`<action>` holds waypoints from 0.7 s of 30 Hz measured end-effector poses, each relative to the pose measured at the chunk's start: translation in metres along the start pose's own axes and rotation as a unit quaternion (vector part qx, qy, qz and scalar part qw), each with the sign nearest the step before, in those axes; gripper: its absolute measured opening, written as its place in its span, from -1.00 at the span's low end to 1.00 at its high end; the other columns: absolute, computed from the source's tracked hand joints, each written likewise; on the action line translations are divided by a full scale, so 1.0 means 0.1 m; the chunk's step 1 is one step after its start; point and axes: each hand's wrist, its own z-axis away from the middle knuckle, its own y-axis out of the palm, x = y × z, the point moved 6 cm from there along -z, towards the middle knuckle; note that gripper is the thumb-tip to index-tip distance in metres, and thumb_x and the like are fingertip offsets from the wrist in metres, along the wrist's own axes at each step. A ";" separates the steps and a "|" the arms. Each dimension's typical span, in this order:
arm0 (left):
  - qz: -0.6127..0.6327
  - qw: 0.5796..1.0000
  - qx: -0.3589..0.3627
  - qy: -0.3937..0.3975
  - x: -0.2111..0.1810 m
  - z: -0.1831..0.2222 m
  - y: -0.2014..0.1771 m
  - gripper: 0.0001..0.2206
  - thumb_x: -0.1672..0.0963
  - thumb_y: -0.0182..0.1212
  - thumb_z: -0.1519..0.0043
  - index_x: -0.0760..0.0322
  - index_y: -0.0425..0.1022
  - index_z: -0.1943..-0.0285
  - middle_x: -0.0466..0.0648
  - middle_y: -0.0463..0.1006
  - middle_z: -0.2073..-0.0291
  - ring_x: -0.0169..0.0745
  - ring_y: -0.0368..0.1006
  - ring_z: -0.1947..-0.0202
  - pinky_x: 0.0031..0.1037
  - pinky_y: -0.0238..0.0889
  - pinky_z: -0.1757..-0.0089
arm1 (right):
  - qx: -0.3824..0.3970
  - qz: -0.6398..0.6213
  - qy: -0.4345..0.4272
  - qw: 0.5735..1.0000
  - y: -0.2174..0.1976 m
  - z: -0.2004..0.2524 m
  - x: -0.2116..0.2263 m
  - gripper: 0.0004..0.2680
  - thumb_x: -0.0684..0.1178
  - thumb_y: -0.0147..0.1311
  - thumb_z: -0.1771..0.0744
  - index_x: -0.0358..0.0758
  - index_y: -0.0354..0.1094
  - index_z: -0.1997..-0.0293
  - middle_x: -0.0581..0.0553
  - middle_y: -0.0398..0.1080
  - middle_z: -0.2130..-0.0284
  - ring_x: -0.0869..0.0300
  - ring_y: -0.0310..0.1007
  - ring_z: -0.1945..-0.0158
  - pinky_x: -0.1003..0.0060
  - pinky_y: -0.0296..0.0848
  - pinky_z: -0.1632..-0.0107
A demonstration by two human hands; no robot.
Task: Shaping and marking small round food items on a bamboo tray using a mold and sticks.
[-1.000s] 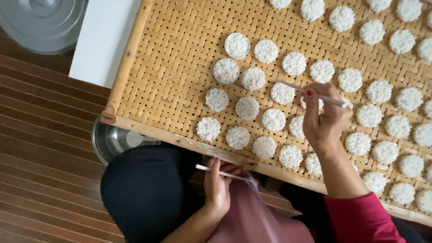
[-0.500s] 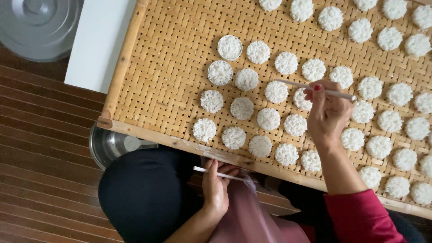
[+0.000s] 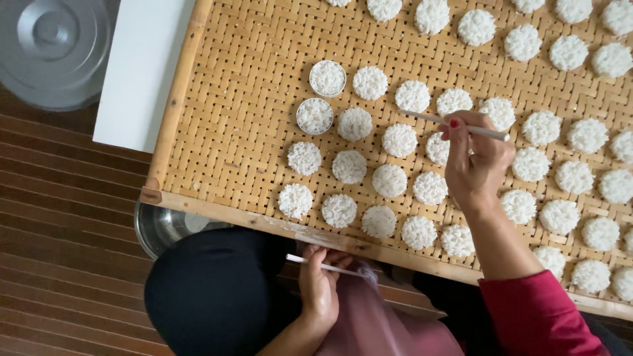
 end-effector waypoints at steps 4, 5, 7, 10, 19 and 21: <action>0.013 1.000 -0.008 0.005 0.03 -0.06 -0.05 -0.76 0.23 -0.07 -0.26 0.41 0.37 -0.07 0.18 0.47 0.09 0.07 0.40 0.17 -0.10 0.32 0.03 | 0.023 -0.026 0.010 0.999 0.11 -0.09 -0.16 -0.91 -0.39 -0.03 -0.47 -0.57 0.42 0.10 -0.35 0.52 0.40 0.08 0.51 0.45 0.34 0.47 0.48; 0.021 1.000 -0.005 0.007 0.05 -0.07 -0.06 -0.72 0.23 -0.07 -0.24 0.41 0.37 -0.12 0.22 0.47 0.06 0.11 0.39 0.18 -0.08 0.32 0.02 | 0.024 -0.031 0.030 0.999 0.11 -0.09 -0.21 -0.93 -0.38 -0.02 -0.47 -0.56 0.41 0.07 -0.34 0.52 0.38 0.10 0.48 0.47 0.35 0.43 0.51; 0.028 0.999 -0.015 0.003 0.07 -0.10 -0.12 -0.75 0.23 -0.04 -0.24 0.40 0.36 -0.09 0.20 0.45 0.06 0.12 0.38 0.16 -0.05 0.32 0.01 | 0.012 -0.087 0.059 0.994 -0.01 -0.14 -0.28 -0.92 -0.38 -0.05 -0.49 -0.58 0.39 0.05 -0.35 0.49 0.36 0.09 0.47 0.43 0.37 0.46 0.43; 0.031 0.999 -0.011 -0.001 0.09 -0.12 -0.16 -0.77 0.23 -0.03 -0.23 0.41 0.35 -0.06 0.19 0.45 0.06 0.14 0.38 0.13 -0.03 0.32 -0.01 | -0.020 -0.140 0.073 0.987 -0.35 -0.18 -0.48 -0.92 -0.36 -0.08 -0.53 -0.59 0.35 0.02 -0.38 0.46 0.29 0.04 0.48 0.34 0.34 0.52 0.28; -0.013 0.999 0.029 0.011 0.07 -0.05 -0.04 -0.77 0.23 -0.08 -0.24 0.45 0.35 -0.05 0.20 0.45 0.08 0.12 0.40 0.10 -0.02 0.30 -0.03 | 0.004 0.018 0.034 0.999 -0.61 -0.10 -0.47 -0.92 -0.44 -0.03 -0.50 -0.63 0.42 0.00 -0.41 0.55 0.26 0.06 0.52 0.40 0.41 0.40 0.51; -0.032 0.999 0.010 0.011 0.02 0.00 0.02 -0.78 0.23 -0.09 -0.25 0.48 0.32 -0.03 0.21 0.42 0.08 0.14 0.39 0.09 -0.01 0.31 -0.02 | 0.017 0.027 0.045 0.998 -0.51 -0.10 -0.41 -0.90 -0.47 -0.06 -0.45 -0.64 0.40 0.01 -0.42 0.56 0.25 0.09 0.51 0.43 0.44 0.35 0.56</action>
